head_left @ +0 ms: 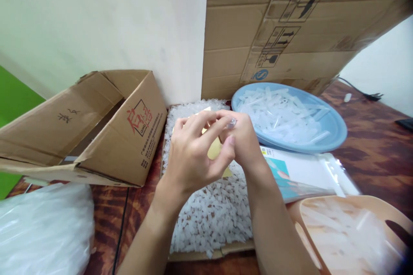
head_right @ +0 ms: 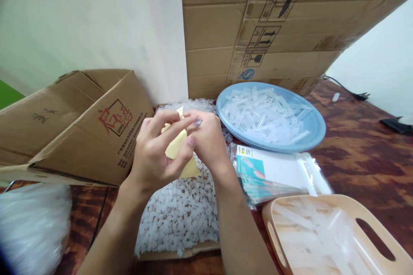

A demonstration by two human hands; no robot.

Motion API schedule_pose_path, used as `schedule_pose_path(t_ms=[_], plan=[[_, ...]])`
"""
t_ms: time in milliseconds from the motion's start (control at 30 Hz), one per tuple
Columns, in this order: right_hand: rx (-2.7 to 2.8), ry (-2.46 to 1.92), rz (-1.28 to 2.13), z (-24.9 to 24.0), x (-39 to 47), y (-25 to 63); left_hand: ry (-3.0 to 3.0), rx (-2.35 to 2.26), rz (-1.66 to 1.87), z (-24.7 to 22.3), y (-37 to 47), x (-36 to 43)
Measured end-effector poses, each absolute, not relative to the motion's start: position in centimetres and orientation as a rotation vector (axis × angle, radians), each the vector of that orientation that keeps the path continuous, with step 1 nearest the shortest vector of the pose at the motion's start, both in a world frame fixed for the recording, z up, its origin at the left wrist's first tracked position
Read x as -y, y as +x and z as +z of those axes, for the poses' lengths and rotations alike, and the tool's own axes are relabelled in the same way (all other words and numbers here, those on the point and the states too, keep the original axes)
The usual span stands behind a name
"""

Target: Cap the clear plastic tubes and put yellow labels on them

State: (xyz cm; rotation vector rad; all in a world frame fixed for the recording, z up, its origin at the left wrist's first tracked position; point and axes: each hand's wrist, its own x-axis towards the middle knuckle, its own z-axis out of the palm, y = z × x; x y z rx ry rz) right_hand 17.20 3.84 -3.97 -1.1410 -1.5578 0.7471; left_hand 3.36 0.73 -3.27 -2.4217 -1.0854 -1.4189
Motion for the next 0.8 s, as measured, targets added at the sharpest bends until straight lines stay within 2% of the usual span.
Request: schedule_pose_path(t_ms=[300,633,800], plan=[[1.587,-1.144,0.746,-4.3,-4.0,17.3,-2.406,1.043,-1.229,-2.7,4.9,0.3],[1.578,-1.057,0.805,-5.8,-4.9,17.2,-2.477,1.129,-1.276,-2.7,4.9,0.2],[1.52,-0.933,0.987,-7.1,-5.3,16.4,-2.502,1.202,-1.277,-2.7,4.4,-0.1]])
